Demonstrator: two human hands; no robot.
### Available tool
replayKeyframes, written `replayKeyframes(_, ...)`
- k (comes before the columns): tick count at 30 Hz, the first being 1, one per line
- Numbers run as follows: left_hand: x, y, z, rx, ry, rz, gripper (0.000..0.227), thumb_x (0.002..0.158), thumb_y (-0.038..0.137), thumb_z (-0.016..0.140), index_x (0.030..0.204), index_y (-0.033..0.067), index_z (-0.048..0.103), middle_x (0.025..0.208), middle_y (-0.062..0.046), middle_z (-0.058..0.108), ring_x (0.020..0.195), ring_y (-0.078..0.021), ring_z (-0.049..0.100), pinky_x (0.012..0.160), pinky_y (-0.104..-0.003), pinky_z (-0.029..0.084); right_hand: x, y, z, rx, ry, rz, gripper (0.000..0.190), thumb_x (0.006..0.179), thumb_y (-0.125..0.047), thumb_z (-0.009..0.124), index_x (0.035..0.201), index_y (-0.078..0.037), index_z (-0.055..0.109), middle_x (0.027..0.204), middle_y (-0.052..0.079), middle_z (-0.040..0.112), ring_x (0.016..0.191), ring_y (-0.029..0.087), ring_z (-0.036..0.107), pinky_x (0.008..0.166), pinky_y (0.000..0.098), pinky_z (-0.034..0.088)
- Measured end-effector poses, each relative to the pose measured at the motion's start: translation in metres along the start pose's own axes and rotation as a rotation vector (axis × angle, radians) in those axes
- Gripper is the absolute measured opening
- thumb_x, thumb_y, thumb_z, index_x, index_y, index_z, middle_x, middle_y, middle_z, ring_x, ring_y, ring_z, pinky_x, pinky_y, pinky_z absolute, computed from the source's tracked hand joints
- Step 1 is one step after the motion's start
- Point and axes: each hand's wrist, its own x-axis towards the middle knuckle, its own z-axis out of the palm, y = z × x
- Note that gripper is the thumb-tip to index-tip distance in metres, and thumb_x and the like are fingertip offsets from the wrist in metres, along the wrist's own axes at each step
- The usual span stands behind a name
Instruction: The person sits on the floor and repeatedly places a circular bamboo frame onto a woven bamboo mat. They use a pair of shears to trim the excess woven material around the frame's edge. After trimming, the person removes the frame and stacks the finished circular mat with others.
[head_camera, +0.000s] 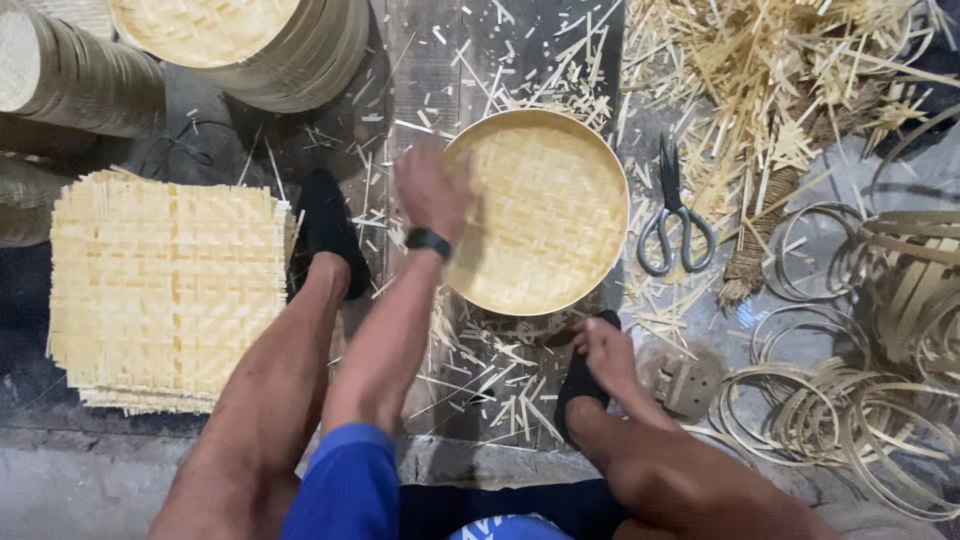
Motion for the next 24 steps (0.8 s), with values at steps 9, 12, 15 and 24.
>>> replayKeyframes(9,-0.154,0.135,0.026,0.287,-0.631,0.492,0.059,0.084,0.026,0.07,0.136,0.001,0.055,0.144,-0.023,0.055,0.141,-0.0396,0.044,0.116,-0.051,0.036,-0.004,-0.001,0.021,-0.346,0.318,-0.343,0.011,0.091,-0.012,0.062,0.086,-0.003,0.058,0.079,0.019,0.057,0.071,0.042,0.055,0.061,0.0431,0.047)
replayKeyframes(12,-0.149,0.108,0.002,0.328,-0.796,0.432,0.063,0.078,0.019,0.066,0.136,-0.001,0.054,0.142,-0.021,0.056,0.139,-0.0369,0.047,0.113,-0.048,0.041,-0.004,-0.003,0.016,-0.321,0.306,-0.307,0.016,0.095,-0.014,0.061,0.082,-0.004,0.058,0.076,0.018,0.056,0.066,0.04,0.055,0.06,0.043,0.047)
replayKeyframes(15,-0.122,0.071,-0.021,0.356,-0.872,0.559,0.06,0.079,0.016,0.065,0.135,-0.0017,0.055,0.135,-0.021,0.059,0.132,-0.0369,0.053,0.106,-0.049,0.046,-0.003,-0.013,0.019,-0.361,0.296,-0.268,0.023,0.096,-0.018,0.064,0.079,-0.004,0.06,0.071,0.017,0.057,0.063,0.038,0.058,0.059,0.0436,0.048)
replayKeyframes(24,0.034,-0.015,-0.089,0.504,-0.475,1.057,0.031,0.083,0.003,0.061,0.114,0.0061,0.064,0.112,-0.015,0.071,0.1,-0.0295,0.069,0.059,-0.036,0.059,-0.001,0.001,0.026,-0.473,0.31,-0.282,0.021,0.098,-0.022,0.066,0.083,-0.008,0.066,0.076,0.015,0.066,0.072,0.038,0.066,0.064,0.0457,0.051)
